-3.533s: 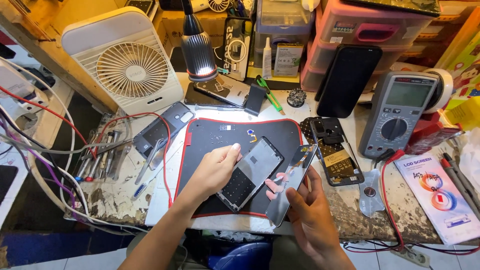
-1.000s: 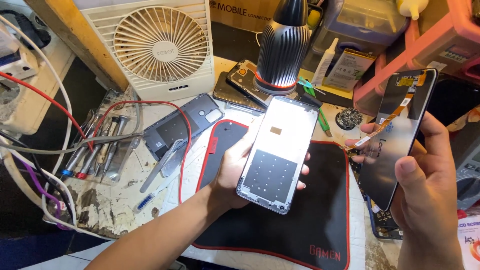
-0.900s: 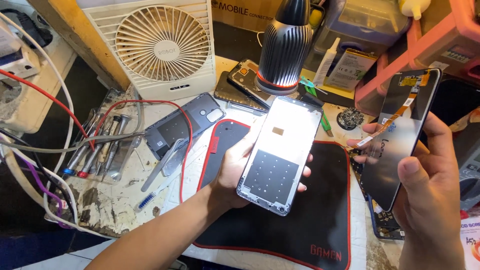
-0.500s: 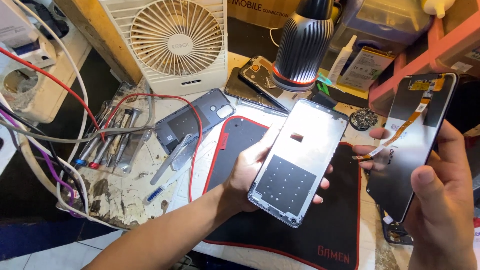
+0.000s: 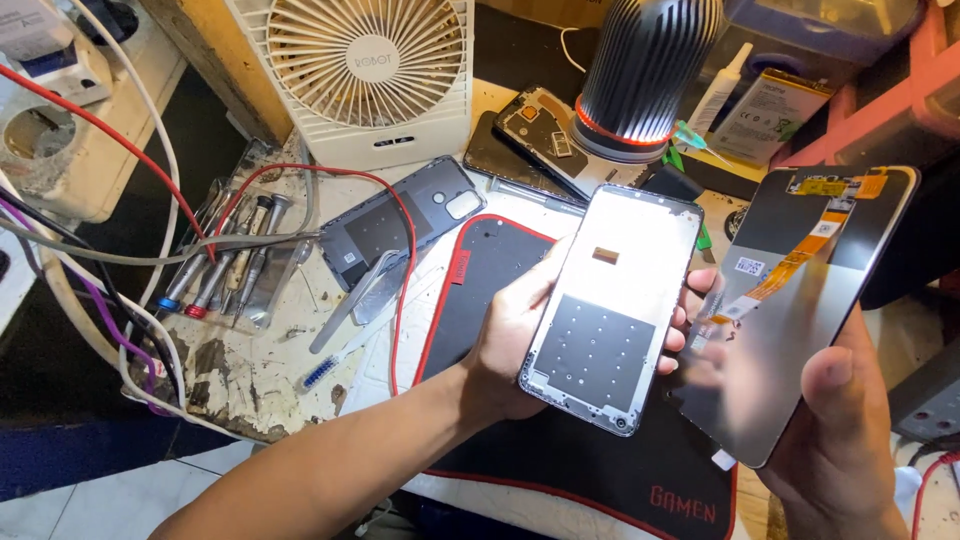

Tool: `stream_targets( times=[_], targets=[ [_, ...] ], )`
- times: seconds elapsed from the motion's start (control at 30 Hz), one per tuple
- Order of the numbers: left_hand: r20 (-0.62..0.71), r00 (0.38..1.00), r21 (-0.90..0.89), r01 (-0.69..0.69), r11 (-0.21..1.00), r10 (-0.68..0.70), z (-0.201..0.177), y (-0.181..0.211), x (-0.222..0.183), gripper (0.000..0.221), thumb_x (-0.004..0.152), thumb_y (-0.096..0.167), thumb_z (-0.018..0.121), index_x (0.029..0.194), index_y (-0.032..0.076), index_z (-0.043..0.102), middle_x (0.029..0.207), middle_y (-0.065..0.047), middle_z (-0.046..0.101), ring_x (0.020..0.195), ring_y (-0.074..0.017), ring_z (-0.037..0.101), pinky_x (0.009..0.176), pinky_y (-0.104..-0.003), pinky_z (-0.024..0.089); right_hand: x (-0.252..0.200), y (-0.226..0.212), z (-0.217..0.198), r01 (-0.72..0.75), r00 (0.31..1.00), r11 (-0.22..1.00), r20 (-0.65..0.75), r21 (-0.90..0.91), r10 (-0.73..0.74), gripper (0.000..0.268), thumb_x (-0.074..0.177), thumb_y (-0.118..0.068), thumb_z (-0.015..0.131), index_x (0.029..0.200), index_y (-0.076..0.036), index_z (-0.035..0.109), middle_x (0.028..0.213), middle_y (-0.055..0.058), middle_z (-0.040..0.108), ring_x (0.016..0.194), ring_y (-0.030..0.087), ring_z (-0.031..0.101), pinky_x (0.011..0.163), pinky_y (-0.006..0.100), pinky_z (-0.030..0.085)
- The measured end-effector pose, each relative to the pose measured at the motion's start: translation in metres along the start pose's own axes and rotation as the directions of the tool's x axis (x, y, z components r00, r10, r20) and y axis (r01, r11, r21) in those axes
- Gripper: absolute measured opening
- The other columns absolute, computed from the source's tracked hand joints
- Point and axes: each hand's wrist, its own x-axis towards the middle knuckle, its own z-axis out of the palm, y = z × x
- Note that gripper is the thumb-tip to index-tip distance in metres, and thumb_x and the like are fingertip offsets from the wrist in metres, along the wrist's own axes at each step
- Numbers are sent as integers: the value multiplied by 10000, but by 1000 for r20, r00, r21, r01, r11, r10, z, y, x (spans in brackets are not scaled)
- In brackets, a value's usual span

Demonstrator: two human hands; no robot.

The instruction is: Connecting a replacement LCD screen to a mobile phone motherboard and testing the touch response and display functionality.

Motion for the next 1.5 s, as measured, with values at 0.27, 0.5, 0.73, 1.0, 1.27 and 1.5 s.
stream_targets(
  times=[0.27, 0.5, 0.73, 1.0, 1.27, 1.5],
  targets=[
    [-46, 997, -71, 66, 995, -69, -16, 2, -3, 787, 1231, 537, 304, 1517, -184, 437, 1370, -357, 586, 1215, -456, 638, 1087, -545, 517, -9, -2, 25, 112, 981, 994, -160, 4, -110, 905, 881, -373, 1021, 1428, 75, 456, 1237, 280, 593, 988, 358, 642, 712, 500, 631],
    [-123, 980, -102, 142, 985, -154, -11, 2, -4, 850, 1201, 584, 291, 1506, -197, 434, 1370, -369, 571, 1190, -456, 630, 1040, -553, 526, -15, -9, 9, 92, 986, 994, -134, -64, -100, 912, 922, -450, 1013, 1460, -11, 422, 1275, 311, 588, 862, 447, 742, 663, 552, 714],
    [-261, 955, -55, 134, 989, -144, -4, 3, -2, 835, 1140, 569, 331, 1501, -177, 438, 1312, -388, 567, 1111, -476, 639, 971, -567, 536, -12, -10, -12, 76, 970, 976, -213, -206, -121, 905, 799, -523, 836, 1405, 18, 438, 1289, 316, 641, 1056, 378, 675, 722, 491, 597],
    [-360, 913, -73, 180, 981, -194, -1, 5, -2, 826, 1098, 563, 365, 1480, -164, 458, 1277, -403, 563, 1057, -495, 639, 921, -573, 543, -14, -12, -25, 41, 958, 979, -269, -202, -95, 1024, 726, -490, 760, 1530, -8, 347, 1334, 302, 622, 1106, 403, 669, 926, 525, 554],
    [-336, 942, 234, 112, 966, -28, 12, -3, 0, 776, 1070, 488, 348, 1551, -119, 397, 1359, -391, 547, 1161, -468, 620, 1020, -619, 511, -8, -10, -40, 72, 990, 990, -116, -119, -86, 849, 839, -475, 899, 1406, -98, 392, 1311, 275, 640, 930, 313, 728, 473, 319, 586],
    [-272, 948, 474, -19, 880, 166, 29, -10, 6, 677, 934, 323, 663, 1470, 87, 324, 1339, -286, 563, 1116, -401, 657, 951, -609, 562, -1, -10, -43, 24, 960, 912, -244, -409, -135, 910, 770, -332, 671, 1557, -70, 297, 1284, 276, 624, 1070, 344, 694, 916, 447, 608]
  ],
)
